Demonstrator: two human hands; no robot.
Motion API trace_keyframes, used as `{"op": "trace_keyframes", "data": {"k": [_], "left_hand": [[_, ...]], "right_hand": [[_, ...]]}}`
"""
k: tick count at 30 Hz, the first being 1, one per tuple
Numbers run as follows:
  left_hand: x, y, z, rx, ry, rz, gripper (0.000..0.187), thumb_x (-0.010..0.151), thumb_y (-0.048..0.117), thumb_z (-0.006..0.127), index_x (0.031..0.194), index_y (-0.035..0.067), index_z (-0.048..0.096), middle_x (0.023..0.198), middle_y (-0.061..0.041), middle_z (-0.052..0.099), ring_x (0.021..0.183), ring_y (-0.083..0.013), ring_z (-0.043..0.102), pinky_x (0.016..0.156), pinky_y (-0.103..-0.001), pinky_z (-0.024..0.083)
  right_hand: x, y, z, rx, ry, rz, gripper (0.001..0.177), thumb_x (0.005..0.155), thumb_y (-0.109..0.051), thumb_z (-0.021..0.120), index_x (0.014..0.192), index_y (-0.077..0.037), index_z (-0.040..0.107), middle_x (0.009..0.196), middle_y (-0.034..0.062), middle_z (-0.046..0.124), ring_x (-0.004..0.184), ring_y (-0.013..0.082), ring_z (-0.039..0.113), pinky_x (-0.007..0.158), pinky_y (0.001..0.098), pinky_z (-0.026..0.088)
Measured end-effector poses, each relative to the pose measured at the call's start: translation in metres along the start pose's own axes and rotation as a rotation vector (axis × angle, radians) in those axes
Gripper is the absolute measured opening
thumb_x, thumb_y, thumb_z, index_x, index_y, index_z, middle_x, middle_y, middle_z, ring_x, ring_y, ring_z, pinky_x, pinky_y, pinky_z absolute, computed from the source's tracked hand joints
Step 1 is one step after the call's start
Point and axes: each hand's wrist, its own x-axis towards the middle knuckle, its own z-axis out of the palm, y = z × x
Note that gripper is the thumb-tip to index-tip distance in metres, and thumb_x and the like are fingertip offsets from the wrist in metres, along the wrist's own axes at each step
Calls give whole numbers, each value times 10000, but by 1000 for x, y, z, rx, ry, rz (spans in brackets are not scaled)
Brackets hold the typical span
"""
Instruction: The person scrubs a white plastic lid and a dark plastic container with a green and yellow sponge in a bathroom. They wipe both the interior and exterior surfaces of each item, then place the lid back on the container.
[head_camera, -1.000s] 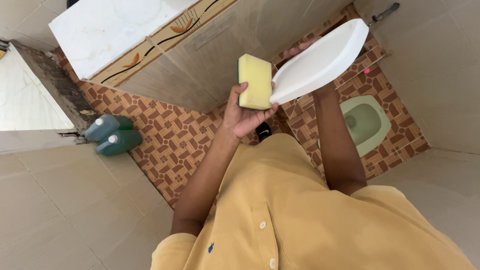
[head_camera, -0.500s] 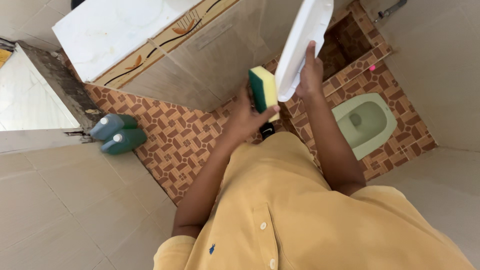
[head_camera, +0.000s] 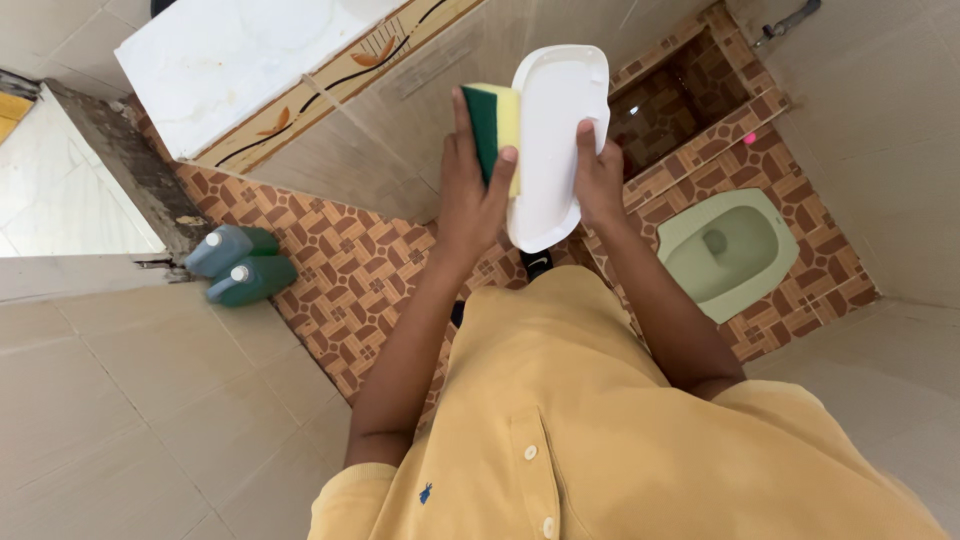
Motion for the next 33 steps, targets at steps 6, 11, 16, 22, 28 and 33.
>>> {"op": "trace_keyframes", "data": {"k": [6,11,16,22,28,33], "left_hand": [[-34,30,24,93,-84,-16,906,1098,589,436,1671,43,-7,1173,-257,514,942,-316,558,852,-446,504],[-8,26,0,60,-27,-105,890,1083,578,408,1676,49,7,1155,-233,532,908,-308,583,834,-422,522],[-4,22,-8,44,0,-95,884,1078,573,400,1665,43,4,1144,-235,549,914,-317,582,855,-447,522],[-25,25,12,-52,13,36,845,1148,544,386,1674,30,-30,1297,-288,525,1096,-362,580,960,-500,499],[-4,12,-20,48,63,-99,862,1083,534,425,1670,40,33,1154,-240,580,975,-343,600,915,-477,522],[-30,27,7,-53,-16,-80,893,1081,527,413,1651,6,-37,1166,-256,579,957,-335,591,886,-471,508]], "right_hand": [[33,-14,-21,19,74,44,831,1007,-691,422,1128,97,656,909,161,727,841,221,767,786,367,637],[0,-16,-16,-150,-67,-38,809,1028,-670,420,1082,92,686,870,123,725,809,180,713,718,337,574],[0,-21,-9,-187,-10,-27,791,1040,-653,409,1047,83,697,831,122,707,750,163,686,663,318,552],[20,-39,-19,-72,-18,-127,768,1039,-657,446,1096,74,677,906,99,724,814,157,706,711,303,571],[-11,-11,-13,-208,-134,-129,751,1048,-631,478,1119,89,678,935,119,726,854,168,686,736,331,554],[8,-29,-16,-135,-48,-27,716,1053,-598,445,1101,74,685,898,128,731,787,181,707,701,336,578]]}}
